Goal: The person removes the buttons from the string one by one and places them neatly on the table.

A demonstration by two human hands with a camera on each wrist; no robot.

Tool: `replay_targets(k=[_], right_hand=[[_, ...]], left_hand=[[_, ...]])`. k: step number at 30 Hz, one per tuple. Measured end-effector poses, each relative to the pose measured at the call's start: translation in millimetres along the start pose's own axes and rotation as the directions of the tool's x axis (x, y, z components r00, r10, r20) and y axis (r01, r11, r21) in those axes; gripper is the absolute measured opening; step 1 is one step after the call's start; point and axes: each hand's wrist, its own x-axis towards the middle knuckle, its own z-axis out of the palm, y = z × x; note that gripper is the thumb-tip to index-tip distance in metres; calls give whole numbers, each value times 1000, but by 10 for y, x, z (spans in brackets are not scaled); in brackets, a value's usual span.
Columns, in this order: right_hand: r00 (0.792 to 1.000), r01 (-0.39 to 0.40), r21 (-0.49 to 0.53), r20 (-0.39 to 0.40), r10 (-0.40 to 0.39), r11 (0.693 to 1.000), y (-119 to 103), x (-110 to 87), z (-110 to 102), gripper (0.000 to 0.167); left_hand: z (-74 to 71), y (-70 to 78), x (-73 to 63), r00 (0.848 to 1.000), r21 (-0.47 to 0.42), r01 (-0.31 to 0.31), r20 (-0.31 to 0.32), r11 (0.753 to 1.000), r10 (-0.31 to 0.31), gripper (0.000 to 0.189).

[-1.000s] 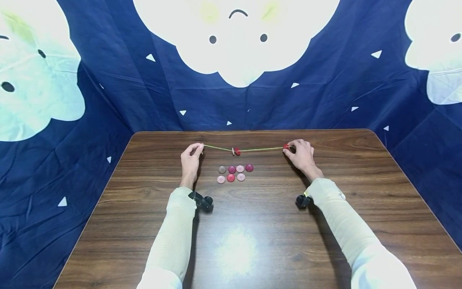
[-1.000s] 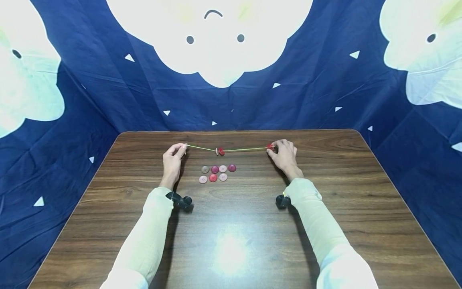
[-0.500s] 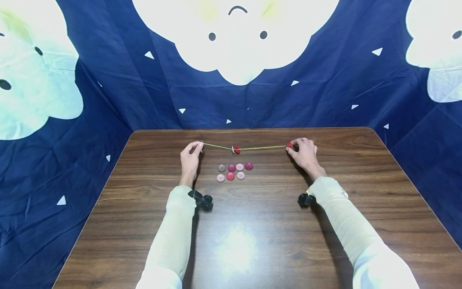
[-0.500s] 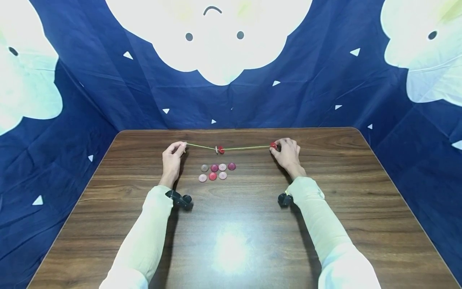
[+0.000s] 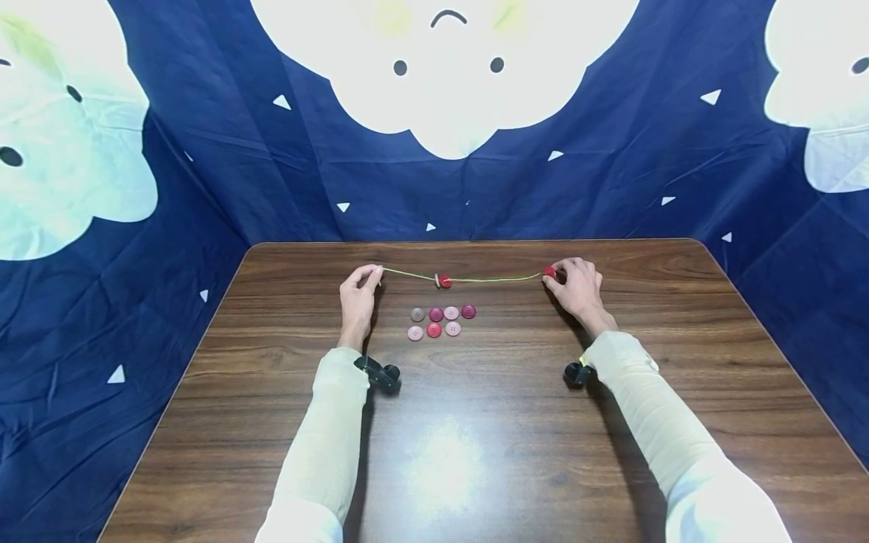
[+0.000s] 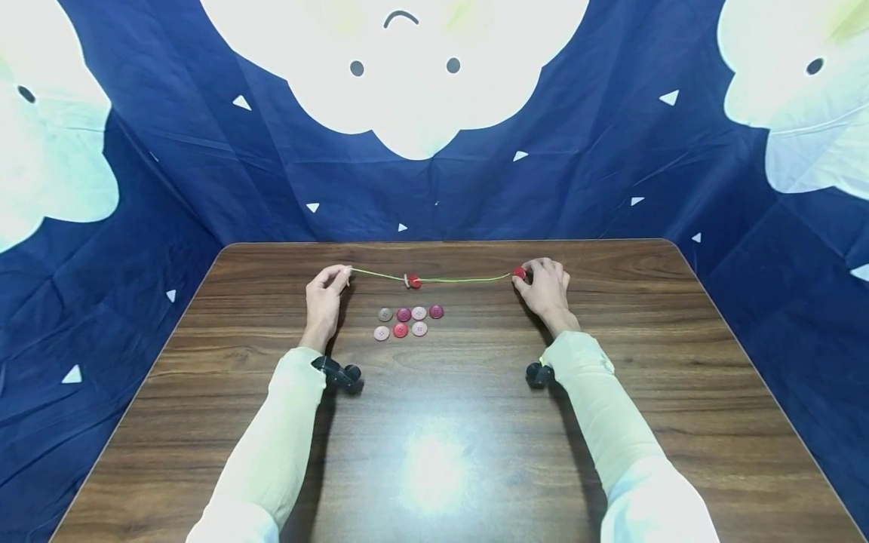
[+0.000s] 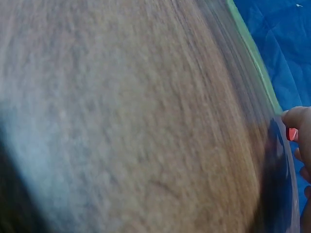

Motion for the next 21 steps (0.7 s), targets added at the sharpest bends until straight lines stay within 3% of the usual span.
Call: replay_targets(k=[10,21], right_hand=[[1000,17,-2,1,-17,1000,-16,-28,5,33],[982,187,17,-16,-187,982,-289,-103,125,30]], left_hand=[[2,-7,-2,1000,-13,2,-2,1000,-2,21],[1,-21,12,1000,-15,-6,3,1000,6,20]])
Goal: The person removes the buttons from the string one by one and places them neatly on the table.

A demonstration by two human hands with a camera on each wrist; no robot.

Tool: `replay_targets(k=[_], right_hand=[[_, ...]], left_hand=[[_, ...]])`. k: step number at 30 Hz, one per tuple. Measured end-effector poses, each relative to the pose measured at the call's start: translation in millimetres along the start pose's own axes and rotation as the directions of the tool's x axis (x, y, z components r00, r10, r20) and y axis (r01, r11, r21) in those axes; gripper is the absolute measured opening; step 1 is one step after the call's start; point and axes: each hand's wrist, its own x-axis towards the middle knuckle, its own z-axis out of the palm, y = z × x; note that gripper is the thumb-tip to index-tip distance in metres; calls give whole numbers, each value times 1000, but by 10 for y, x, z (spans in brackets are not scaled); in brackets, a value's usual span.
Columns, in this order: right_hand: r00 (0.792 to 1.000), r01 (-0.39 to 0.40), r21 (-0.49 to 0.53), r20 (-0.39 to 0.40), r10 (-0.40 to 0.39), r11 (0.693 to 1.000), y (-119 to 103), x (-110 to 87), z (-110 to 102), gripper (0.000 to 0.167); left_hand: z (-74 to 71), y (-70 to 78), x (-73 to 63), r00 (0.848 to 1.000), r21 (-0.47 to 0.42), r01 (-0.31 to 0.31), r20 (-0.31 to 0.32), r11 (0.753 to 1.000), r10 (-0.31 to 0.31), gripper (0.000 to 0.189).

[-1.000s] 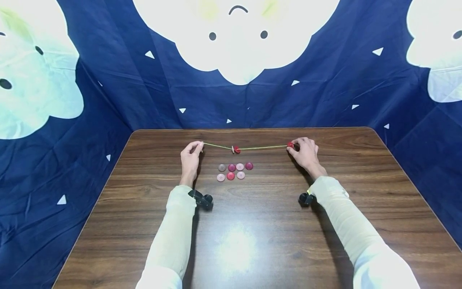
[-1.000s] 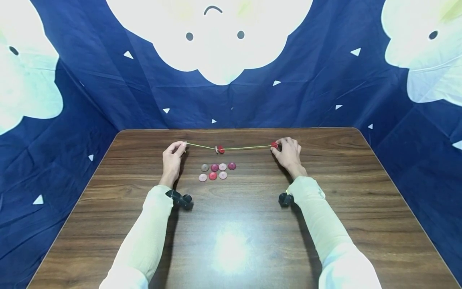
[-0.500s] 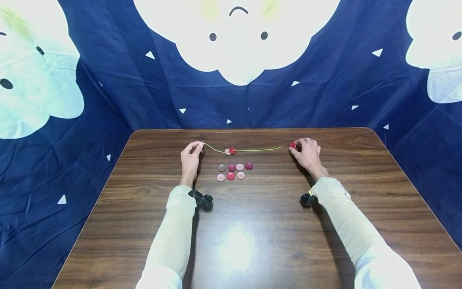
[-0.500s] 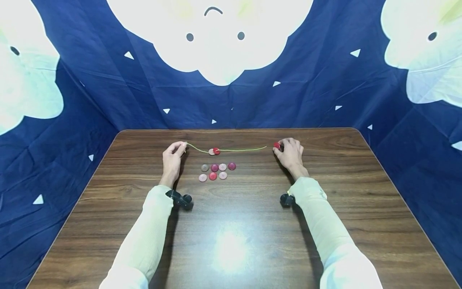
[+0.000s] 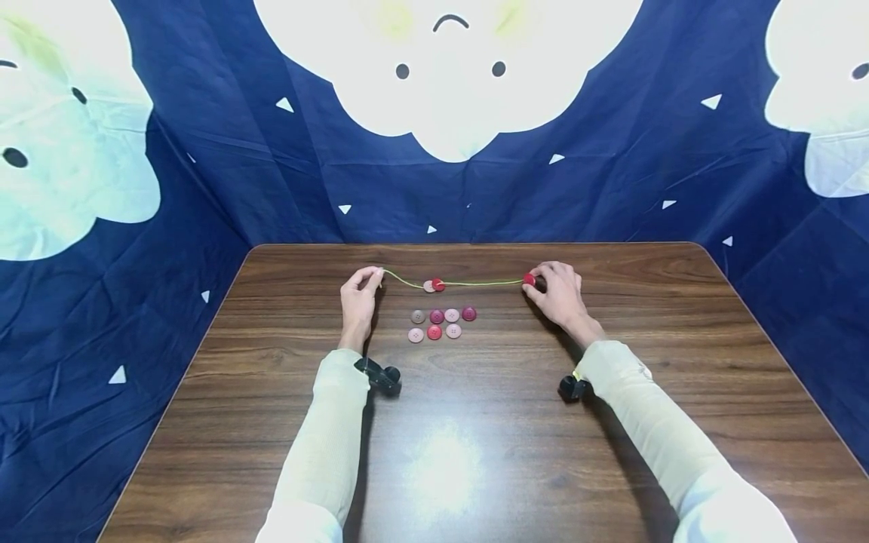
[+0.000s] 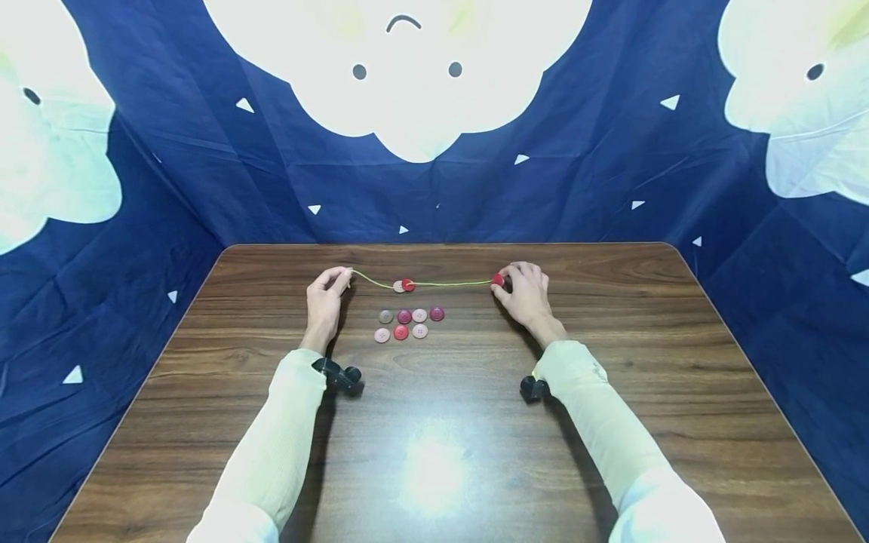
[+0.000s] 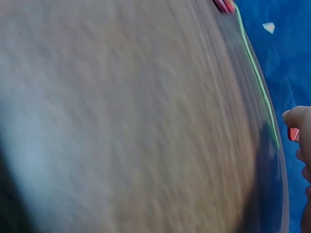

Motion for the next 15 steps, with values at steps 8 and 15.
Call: replay_targets(k=[8,15], right_hand=[[987,153,18,50,-154,988,-321,-92,144,28],[960,252,18,117,-253,968,-555,-210,225,26]], left_hand=[[-7,6,-12,1000,9,-2,-7,1000,2,20],[-1,11,-12,1000,-6,-4,-7,1000,4,18]])
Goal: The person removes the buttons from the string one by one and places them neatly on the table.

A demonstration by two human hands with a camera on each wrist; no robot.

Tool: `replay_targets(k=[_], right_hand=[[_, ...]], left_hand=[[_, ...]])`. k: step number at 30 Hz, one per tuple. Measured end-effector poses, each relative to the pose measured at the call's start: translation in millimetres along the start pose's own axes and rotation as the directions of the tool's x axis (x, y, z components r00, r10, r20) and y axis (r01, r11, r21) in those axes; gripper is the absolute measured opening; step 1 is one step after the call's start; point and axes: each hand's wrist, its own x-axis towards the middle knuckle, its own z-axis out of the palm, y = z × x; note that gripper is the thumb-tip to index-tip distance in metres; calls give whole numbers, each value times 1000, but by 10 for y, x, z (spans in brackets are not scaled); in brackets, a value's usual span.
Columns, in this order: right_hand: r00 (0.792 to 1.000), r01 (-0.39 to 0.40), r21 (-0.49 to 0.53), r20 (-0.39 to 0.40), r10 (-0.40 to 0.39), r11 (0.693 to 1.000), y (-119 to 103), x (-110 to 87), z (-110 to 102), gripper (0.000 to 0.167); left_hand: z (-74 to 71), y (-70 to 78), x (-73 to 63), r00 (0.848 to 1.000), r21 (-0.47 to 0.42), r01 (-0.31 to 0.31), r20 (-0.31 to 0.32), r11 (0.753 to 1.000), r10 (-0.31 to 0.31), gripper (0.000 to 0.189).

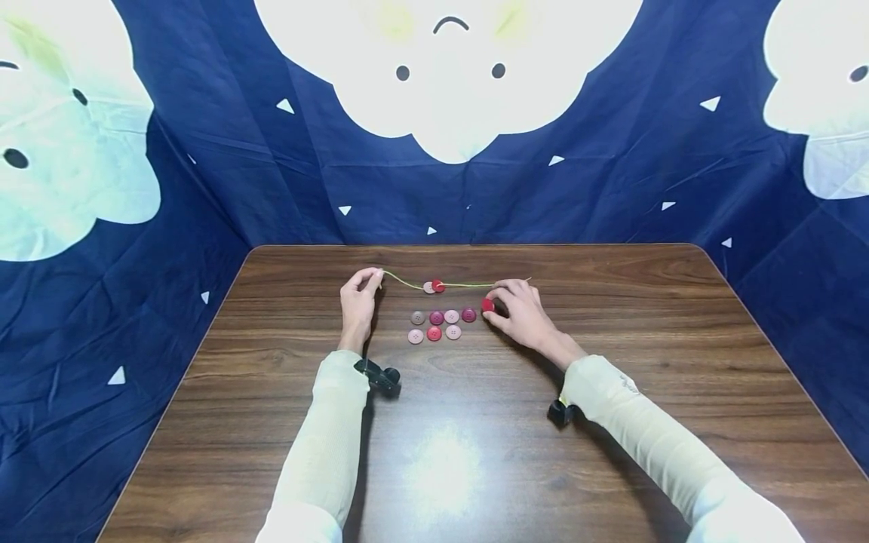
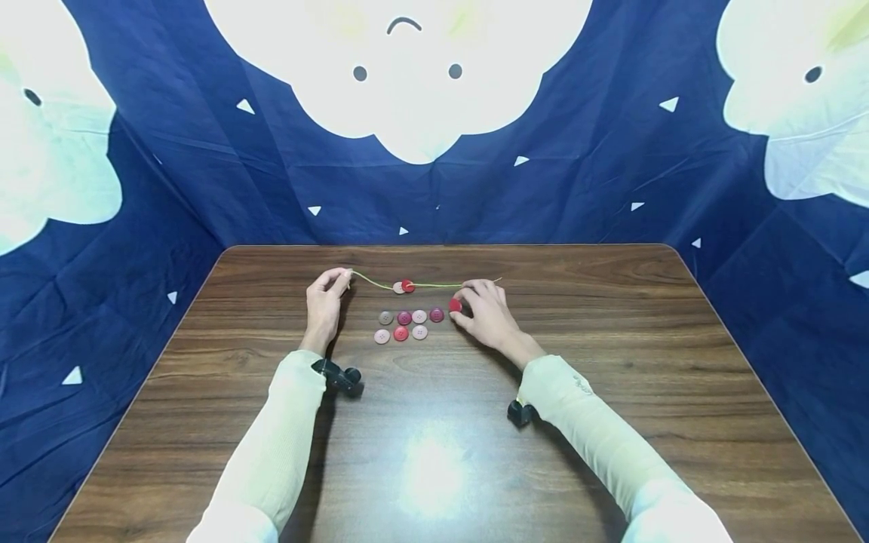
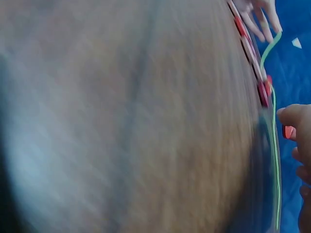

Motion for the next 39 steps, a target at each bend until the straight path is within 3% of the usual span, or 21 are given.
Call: replay_targets(k=[7,18,39], right_hand=[[994,94,-1,53,-94,996,-170,-57,26,26],[975,190,12,119,-190,982,-226,-83,58,26],[974,185,5,136,-184,983,-245,-116,98,25]], left_hand=[[-3,4,2,1000,4,2,2,1000,-2,21],[5,6,17,1000,3,-3,2,1000,3,20],[-5,0,-6,1000,1,7,6,1000,-7,25]])
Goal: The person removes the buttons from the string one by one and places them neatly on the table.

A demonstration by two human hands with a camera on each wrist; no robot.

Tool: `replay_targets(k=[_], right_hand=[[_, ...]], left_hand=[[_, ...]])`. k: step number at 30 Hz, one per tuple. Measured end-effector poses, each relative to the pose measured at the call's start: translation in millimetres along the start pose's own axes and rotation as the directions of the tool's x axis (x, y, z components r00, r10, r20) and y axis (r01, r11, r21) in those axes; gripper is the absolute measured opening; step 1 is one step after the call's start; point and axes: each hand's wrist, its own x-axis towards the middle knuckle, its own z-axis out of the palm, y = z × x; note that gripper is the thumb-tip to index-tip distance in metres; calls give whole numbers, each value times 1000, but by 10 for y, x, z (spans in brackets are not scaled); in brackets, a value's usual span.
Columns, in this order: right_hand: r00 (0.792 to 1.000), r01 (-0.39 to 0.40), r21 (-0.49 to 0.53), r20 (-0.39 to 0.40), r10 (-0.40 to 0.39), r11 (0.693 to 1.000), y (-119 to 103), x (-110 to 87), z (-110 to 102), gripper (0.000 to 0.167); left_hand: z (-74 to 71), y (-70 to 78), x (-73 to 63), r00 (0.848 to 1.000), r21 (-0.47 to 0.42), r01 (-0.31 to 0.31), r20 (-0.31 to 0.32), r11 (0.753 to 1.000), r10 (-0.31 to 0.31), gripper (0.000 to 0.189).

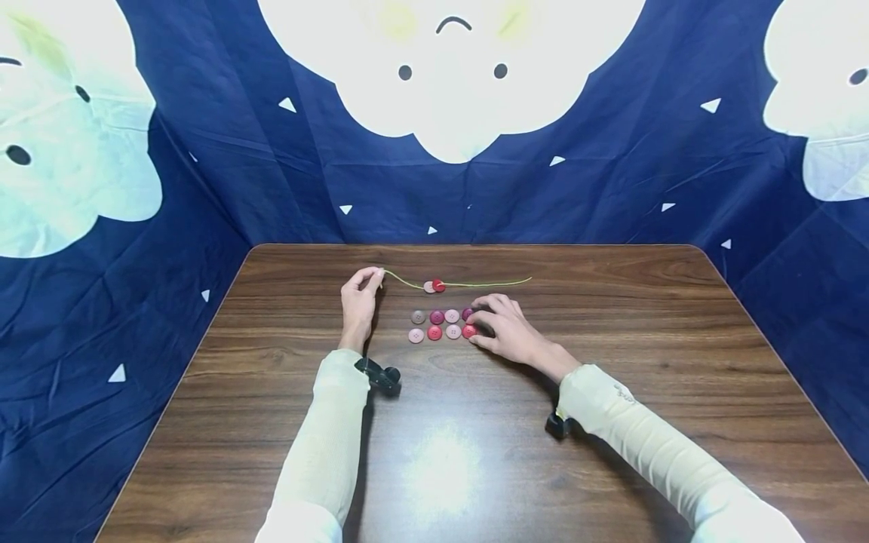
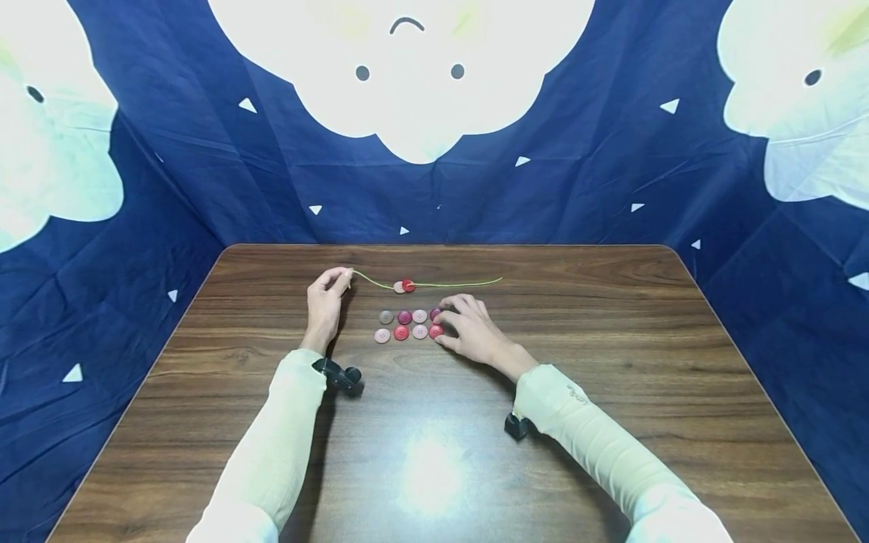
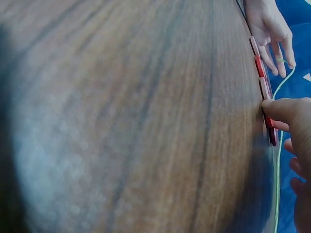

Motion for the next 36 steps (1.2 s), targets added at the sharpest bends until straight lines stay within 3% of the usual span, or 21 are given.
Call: replay_targets(k=[9,16,28,36], right_hand=[[1000,-6,8,-22,7,1000,-2,19,18,24],[996,-41,35,-84,44,999,-23,199,-1,22],[971,-231,30,-55,233,972,-2,667,85,30],[946,-325,23,0,325,945,-48,849,144,41]], left_hand=[[0,-8,0,1000,-12,-14,-6,1000,14,19],[-2,-7,10,1000,-22,-14,-1,1000,14,18],[-10,-12,15,1000,0,-11,2,1000,11,23],[-7,-12,7,1000,-8,-12,6,1000,12,25]])
